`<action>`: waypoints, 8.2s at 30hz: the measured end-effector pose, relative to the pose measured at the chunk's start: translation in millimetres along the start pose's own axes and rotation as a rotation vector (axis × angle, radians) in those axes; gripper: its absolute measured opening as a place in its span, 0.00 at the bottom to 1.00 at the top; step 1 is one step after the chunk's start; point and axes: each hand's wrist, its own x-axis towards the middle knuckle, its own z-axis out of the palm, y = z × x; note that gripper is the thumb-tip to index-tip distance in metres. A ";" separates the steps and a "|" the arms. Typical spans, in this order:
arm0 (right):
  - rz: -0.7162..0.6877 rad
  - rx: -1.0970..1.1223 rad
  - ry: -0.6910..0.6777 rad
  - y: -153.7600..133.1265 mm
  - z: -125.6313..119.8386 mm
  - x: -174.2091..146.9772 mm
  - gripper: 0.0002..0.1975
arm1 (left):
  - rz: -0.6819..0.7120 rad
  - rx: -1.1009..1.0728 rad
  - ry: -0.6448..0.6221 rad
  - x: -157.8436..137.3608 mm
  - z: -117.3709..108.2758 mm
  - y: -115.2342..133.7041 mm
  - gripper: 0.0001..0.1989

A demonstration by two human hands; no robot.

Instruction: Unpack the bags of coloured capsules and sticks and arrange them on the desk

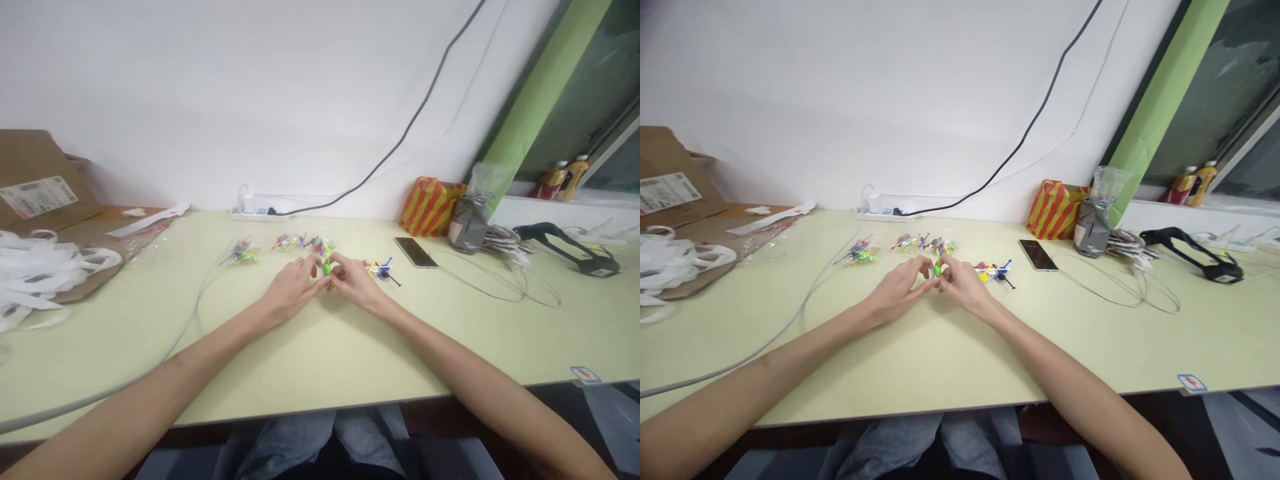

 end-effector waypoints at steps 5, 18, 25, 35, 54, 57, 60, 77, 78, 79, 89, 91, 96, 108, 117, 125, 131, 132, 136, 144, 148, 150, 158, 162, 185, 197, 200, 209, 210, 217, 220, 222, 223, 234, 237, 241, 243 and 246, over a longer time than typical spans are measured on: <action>-0.074 0.210 0.019 1.6 4.3 -11.9 0.13 | 0.020 0.055 -0.003 1.8 -2.7 8.2 0.09; -0.041 0.566 -0.015 -21.9 0.6 -15.0 0.17 | 0.145 -0.058 -0.057 -0.9 -9.7 17.0 0.11; -0.032 0.698 -0.176 -18.1 -13.5 -11.3 0.24 | 0.262 -0.009 -0.121 -5.8 -14.8 21.6 0.09; 0.045 -0.018 0.129 6.1 -2.0 -5.9 0.16 | 0.344 0.165 -0.067 1.2 -1.2 9.1 0.10; 0.021 -0.357 -0.288 6.0 -34.0 -12.4 0.03 | 0.295 0.232 -0.172 2.5 1.3 -2.1 0.10; 0.037 -0.444 -0.213 0.7 -28.2 -12.0 0.05 | 0.296 0.267 -0.129 2.4 0.0 -1.9 0.10; 0.050 -0.455 -0.213 -3.9 -25.5 -12.0 0.06 | 0.274 0.249 -0.206 3.7 0.9 -3.0 0.11; 0.010 -0.624 -0.210 -7.8 -22.6 -14.5 0.07 | 0.155 0.160 -0.184 5.2 3.8 -3.0 0.08; 0.011 -0.599 -0.213 -7.7 -21.5 -14.8 0.07 | 0.161 0.161 -0.181 5.2 4.0 -3.6 0.08; 0.015 -0.577 -0.218 -7.9 -20.1 -15.2 0.06 | 0.167 0.160 -0.177 5.2 4.2 -4.5 0.08; 0.024 -0.637 0.026 -6.4 -49.7 -9.2 0.14 | 0.181 0.128 -0.189 7.2 5.5 -11.8 0.10; 0.063 -0.662 0.128 2.6 -64.3 -5.5 0.11 | 0.186 0.131 -0.200 6.8 3.7 -9.6 0.10; 0.166 -0.664 -0.073 22.7 -95.7 -5.0 0.06 | 0.175 0.167 -0.215 5.0 -0.6 -4.2 0.11; 0.043 -0.688 -0.142 22.2 -86.7 -6.1 0.06 | 0.201 0.099 0.071 4.2 -5.7 1.7 0.13; -0.161 -0.200 0.149 -27.7 -29.6 -19.8 0.05 | 0.277 0.111 0.164 -2.0 -0.4 9.0 0.15; -0.176 0.123 0.051 -37.2 -14.3 -23.6 0.10 | 0.331 0.095 0.199 -0.5 -6.8 12.9 0.10; -0.081 0.499 -0.133 -33.4 -18.1 -19.4 0.18 | 0.317 -0.046 0.041 0.1 -10.5 11.0 0.14; -0.072 0.545 -0.149 -33.1 -17.9 -19.0 0.19 | 0.307 -0.065 0.032 -0.5 -10.3 11.2 0.14; -0.040 0.657 -0.183 -33.1 -20.1 -19.1 0.20 | 0.330 -0.077 0.062 -4.3 -10.4 17.5 0.13; 0.050 -0.324 0.047 -14.1 -23.8 -16.0 0.07 | 0.419 0.072 0.060 -5.2 -14.1 19.9 0.09; 0.068 -0.693 -0.120 -5.3 -24.7 -14.0 0.11 | 0.414 0.088 0.050 -4.1 -12.6 16.0 0.09; 0.077 -0.678 -0.145 -7.4 -29.8 -14.0 0.15 | 0.413 0.087 0.043 -4.2 -12.1 16.9 0.09; 0.128 -0.360 -0.401 -6.9 -48.9 -17.0 0.10 | 0.408 0.087 0.044 -3.4 -11.3 18.4 0.10; 0.131 -0.439 -0.339 -11.1 -40.4 -19.6 0.11 | 0.407 0.090 0.032 -3.2 -10.4 16.7 0.10; 0.155 -0.599 -0.180 -13.7 -27.8 -21.7 0.10 | 0.386 0.108 0.005 -2.4 -9.1 13.0 0.10; 0.010 -0.381 -0.208 2.1 -38.9 -15.3 0.08 | 0.352 0.096 0.004 -2.2 -9.5 9.4 0.11; 0.005 -0.353 -0.223 6.5 -35.0 -15.7 0.10 | 0.334 0.086 0.003 -2.0 -9.4 8.8 0.11; -0.027 -0.090 -0.325 -2.3 -29.2 -15.4 0.11 | 0.279 0.080 -0.018 -2.3 -8.2 9.4 0.12; -0.025 -0.103 -0.324 -1.4 -30.0 -15.3 0.11 | 0.256 0.079 -0.015 -2.0 -8.3 8.7 0.12; 0.031 -0.213 -0.286 -6.2 -24.6 -17.6 0.06 | 0.058 0.100 -0.032 2.4 -9.6 -0.2 0.11; 0.005 -0.259 -0.292 -9.4 -21.2 -17.8 0.08 | 0.041 0.116 -0.064 3.1 -9.1 -1.3 0.11; -0.035 -0.291 -0.286 -8.0 -21.0 -17.3 0.12 | 0.042 0.123 -0.083 3.0 -8.6 -0.8 0.12; -0.059 -0.301 -0.287 -6.3 -21.4 -17.0 0.14 | 0.041 0.124 -0.089 2.8 -8.5 -0.5 0.12; -0.180 -0.283 -0.211 7.5 -21.0 -12.4 0.14 | 0.052 0.111 -0.115 2.7 -10.8 -1.4 0.12; -0.172 -0.310 -0.211 8.2 -21.6 -12.8 0.13 | 0.062 0.113 -0.142 2.2 -10.5 0.1 0.12; -0.149 -0.237 -0.252 5.3 -22.2 -14.3 0.13 | 0.056 0.116 -0.164 2.0 -11.0 2.0 0.13; -0.149 -0.219 -0.247 3.2 -22.2 -14.8 0.13 | 0.059 0.111 -0.170 1.8 -11.6 2.7 0.13; -0.165 -0.229 -0.242 1.5 -22.4 -14.5 0.12 | 0.082 0.105 -0.196 1.1 -12.3 3.9 0.13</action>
